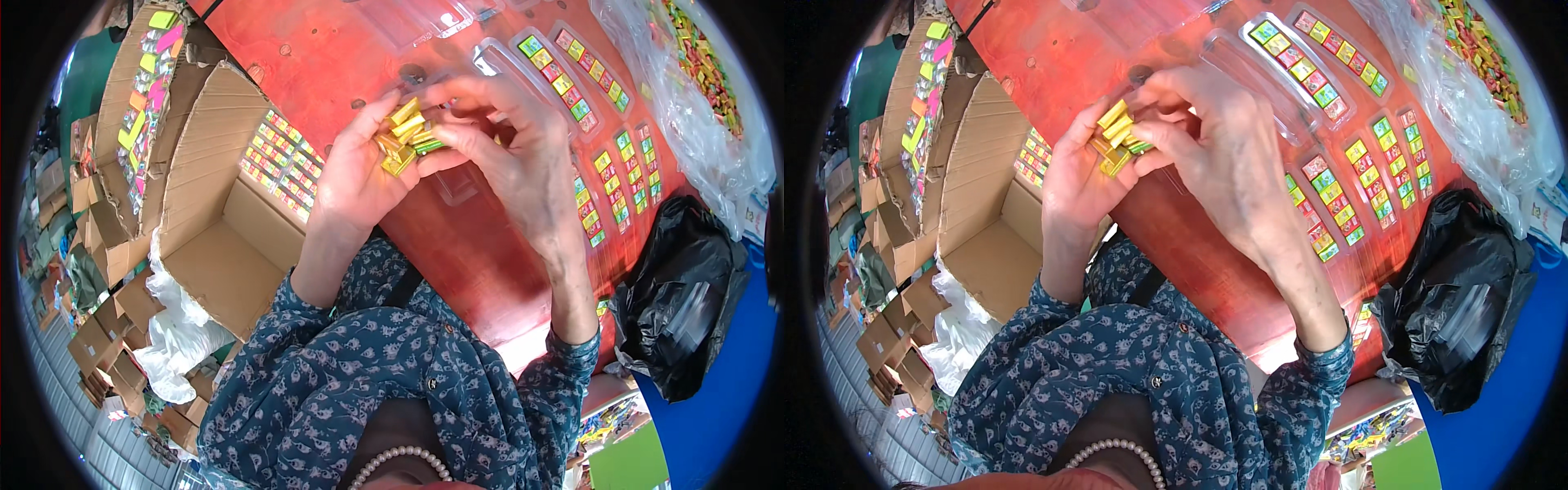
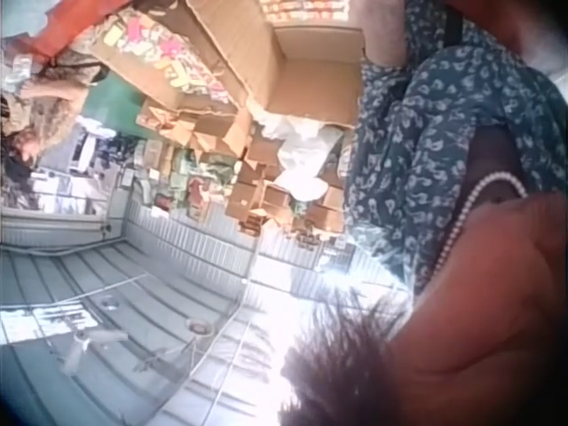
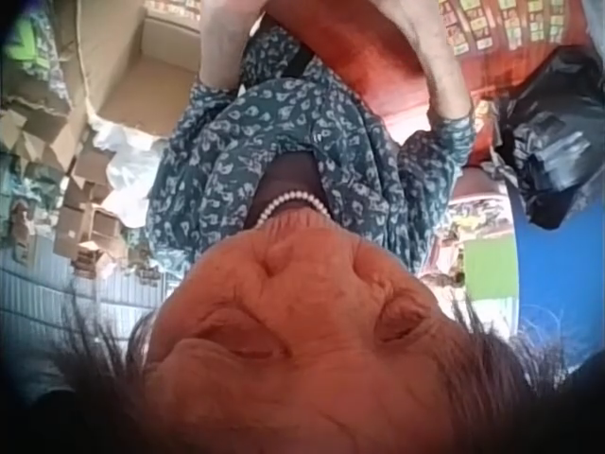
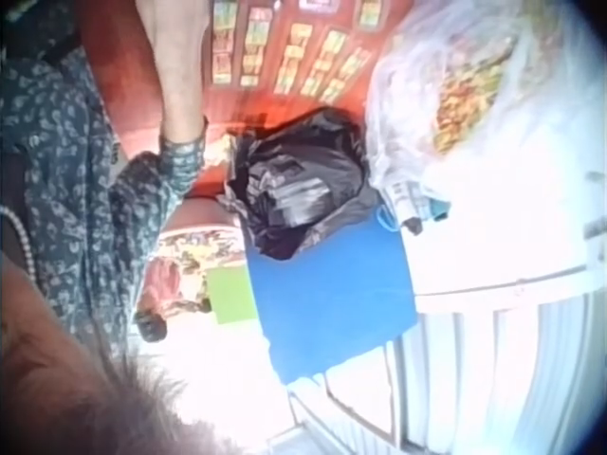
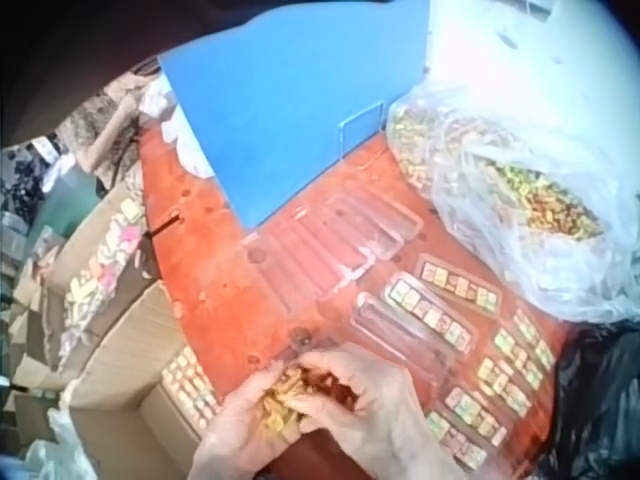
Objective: Sorting and placing small wrapped items into plastic trays at a workstation.
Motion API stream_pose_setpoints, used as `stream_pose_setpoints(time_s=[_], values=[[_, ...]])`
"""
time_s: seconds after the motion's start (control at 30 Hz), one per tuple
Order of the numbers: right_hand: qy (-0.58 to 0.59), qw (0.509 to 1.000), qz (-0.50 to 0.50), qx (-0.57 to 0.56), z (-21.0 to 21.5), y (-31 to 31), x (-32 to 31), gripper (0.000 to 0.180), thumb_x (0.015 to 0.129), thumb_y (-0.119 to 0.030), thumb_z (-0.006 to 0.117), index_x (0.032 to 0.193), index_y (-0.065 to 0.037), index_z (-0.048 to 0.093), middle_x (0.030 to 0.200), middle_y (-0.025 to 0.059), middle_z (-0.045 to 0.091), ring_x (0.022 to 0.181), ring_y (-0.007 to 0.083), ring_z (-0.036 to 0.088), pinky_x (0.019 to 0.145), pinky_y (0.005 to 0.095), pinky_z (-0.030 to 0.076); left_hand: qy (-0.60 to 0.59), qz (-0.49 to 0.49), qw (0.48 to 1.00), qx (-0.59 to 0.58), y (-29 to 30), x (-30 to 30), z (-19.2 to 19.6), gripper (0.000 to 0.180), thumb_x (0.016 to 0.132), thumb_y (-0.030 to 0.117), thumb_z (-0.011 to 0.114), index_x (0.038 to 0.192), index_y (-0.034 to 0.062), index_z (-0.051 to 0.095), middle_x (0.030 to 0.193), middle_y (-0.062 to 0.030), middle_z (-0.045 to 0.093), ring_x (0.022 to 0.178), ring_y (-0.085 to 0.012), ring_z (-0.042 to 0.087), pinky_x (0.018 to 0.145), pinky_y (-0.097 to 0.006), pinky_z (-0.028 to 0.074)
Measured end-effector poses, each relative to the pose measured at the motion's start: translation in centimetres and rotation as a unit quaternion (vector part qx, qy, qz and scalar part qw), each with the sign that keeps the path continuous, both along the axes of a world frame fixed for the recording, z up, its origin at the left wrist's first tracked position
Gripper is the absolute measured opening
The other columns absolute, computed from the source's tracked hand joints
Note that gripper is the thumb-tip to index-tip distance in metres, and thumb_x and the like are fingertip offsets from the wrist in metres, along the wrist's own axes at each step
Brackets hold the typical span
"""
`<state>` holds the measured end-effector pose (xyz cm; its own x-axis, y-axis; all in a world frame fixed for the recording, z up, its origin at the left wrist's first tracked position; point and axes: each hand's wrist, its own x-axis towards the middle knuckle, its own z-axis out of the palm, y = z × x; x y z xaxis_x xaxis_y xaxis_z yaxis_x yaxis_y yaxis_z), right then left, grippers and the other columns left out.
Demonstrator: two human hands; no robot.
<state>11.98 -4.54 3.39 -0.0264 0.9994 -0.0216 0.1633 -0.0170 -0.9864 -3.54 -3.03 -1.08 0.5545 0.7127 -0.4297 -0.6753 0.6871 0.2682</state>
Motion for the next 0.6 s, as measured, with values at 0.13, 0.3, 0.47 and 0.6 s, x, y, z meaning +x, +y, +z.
stream_pose_setpoints(time_s=[0.13,0.3,0.47,0.6], values=[[-0.138,0.989,0.025,0.047,-0.8,-0.9,0.3,0.023,0.069,-0.001,0.067,0.091,-0.002,0.061,0.084,0.0113,0.058,0.071,0.0263,0.061,0.061,0.034,0.05,-0.111,-0.015,0.994,-0.01,0.1,-0.3,-0.1,0.045,0.095,0.031,0.034,0.123,-0.0038,0.045,0.121,-0.0149,0.054,0.106,-0.0261,0.055,0.089,-0.041,0.046],[-0.21,0.967,-0.036,0.136,-2.5,-2.0,-2.2,0.02,0.064,-0.005,0.07,0.08,-0.002,0.058,0.081,0.0097,0.054,0.073,0.0277,0.059,0.058,0.0361,0.048,-0.105,-0.009,0.994,-0.021,-0.3,-1.7,-0.7,0.048,0.094,0.03,0.036,0.126,-0.0044,0.042,0.123,-0.014,0.052,0.109,-0.023,0.052,0.091,-0.037,0.042],[-0.176,0.969,-0.026,0.168,-3.0,-2.9,-3.8,0.022,0.066,-0.008,0.071,0.082,0.0,0.058,0.088,0.0092,0.058,0.079,0.0238,0.06,0.064,0.0314,0.05,0.003,0.025,0.998,-0.055,-1.0,-2.8,0.5,0.046,0.094,0.027,0.033,0.123,-0.0063,0.044,0.118,-0.0174,0.053,0.108,-0.0257,0.052,0.093,-0.036,0.041],[-0.144,0.977,-0.031,0.154,-3.1,-3.6,-4.7,0.023,0.068,-0.011,0.074,0.079,-0.001,0.056,0.082,0.0109,0.057,0.069,0.0254,0.059,0.056,0.0329,0.048,0.007,0.035,0.997,-0.068,-1.1,-3.7,0.7,0.04,0.092,0.022,0.038,0.118,-0.0072,0.047,0.116,-0.0213,0.052,0.109,-0.0277,0.05,0.097,-0.039,0.038]])
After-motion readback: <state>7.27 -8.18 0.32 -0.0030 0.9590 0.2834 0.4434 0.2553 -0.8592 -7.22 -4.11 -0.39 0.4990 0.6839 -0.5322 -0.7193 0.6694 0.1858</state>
